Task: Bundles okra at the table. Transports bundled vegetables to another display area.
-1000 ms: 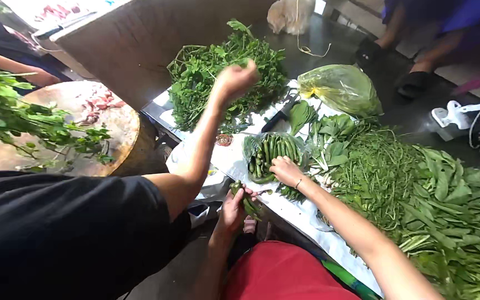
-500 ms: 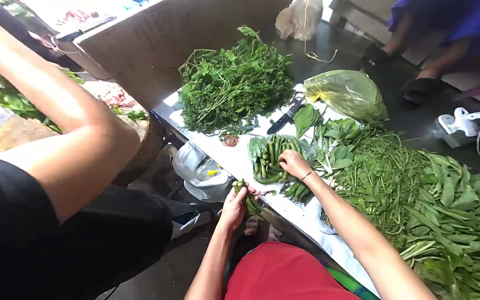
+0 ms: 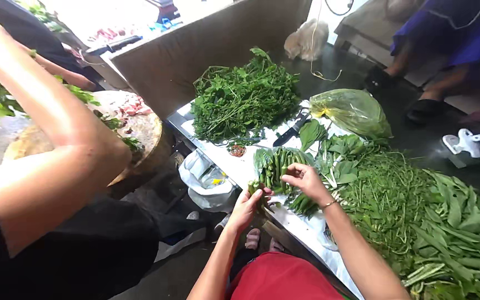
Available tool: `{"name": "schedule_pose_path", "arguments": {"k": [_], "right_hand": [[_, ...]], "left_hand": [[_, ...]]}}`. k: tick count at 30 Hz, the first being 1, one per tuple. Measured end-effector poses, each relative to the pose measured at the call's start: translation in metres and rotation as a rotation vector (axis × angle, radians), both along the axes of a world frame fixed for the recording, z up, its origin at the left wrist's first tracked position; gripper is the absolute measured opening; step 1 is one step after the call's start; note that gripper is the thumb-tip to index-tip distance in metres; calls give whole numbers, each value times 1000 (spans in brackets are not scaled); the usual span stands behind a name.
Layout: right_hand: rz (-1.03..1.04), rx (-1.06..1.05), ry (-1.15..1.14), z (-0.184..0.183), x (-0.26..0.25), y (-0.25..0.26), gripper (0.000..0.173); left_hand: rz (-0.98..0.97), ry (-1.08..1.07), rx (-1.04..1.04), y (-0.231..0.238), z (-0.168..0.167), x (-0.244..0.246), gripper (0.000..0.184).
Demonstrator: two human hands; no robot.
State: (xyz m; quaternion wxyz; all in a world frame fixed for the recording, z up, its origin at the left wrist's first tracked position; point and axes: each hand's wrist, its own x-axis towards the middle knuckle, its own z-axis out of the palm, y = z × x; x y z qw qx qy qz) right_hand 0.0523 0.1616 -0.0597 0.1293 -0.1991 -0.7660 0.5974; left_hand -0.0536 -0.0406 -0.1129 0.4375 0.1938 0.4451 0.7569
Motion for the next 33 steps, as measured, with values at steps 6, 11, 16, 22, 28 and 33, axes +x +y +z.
{"name": "schedule_pose_path", "arguments": {"k": [6,11,16,22,28,33], "right_hand": [[-143,238,110,7,17,-44,29],[-216,394,169,0,25,-47,25],[-205,351,174,-4,36,-42,24],[-348,455,232,-12,30,-50,20],[-273,324,171,-10,33,-47,18],[-92,290,18,0,52,-19,24]], "left_hand": [[-36,74,-14,29,29,10,33],[-95,84,-25,41,29,15,37],[-127,98,-10,48,25,14,39],[-114,213,-14,54,25,16,38],[-72,342,-97,58,23,18,39],[-98,260,-102,64,10,18,36]]}}
